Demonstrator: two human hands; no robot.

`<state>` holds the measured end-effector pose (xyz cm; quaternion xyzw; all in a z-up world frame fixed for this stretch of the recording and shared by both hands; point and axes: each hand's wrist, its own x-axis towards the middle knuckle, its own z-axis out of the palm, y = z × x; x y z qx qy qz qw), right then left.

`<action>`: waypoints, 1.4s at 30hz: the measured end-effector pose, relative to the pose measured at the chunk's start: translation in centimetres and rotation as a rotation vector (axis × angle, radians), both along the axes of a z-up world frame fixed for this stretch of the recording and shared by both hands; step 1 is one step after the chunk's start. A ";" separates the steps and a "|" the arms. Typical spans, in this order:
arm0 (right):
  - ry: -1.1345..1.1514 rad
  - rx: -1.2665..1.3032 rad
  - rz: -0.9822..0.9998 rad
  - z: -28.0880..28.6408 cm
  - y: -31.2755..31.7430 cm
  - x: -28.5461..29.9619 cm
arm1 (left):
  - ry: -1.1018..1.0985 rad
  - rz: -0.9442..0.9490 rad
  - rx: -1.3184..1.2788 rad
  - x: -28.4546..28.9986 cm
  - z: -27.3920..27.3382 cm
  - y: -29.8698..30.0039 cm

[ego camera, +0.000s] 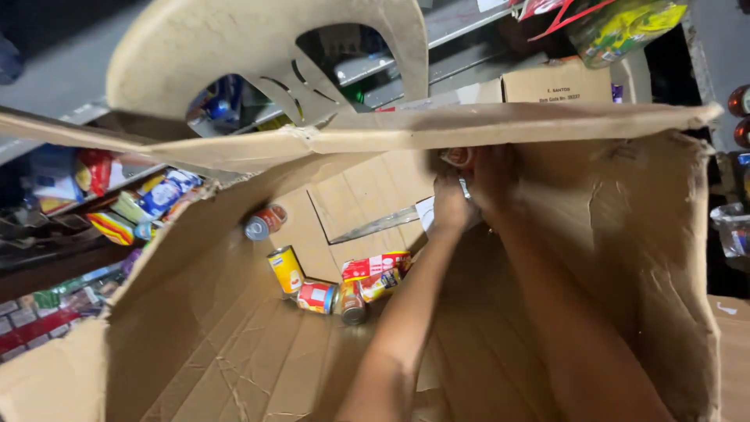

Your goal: Take canned goods from a cardboard box and organize them on grocery store shelves.

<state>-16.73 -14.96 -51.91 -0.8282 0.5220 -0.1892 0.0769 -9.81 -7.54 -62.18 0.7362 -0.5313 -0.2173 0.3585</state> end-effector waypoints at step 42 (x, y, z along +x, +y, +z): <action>-1.188 1.277 0.260 24.2 4.6 1.2 | 1.048 0.025 -0.097 13.6 29.5 5.3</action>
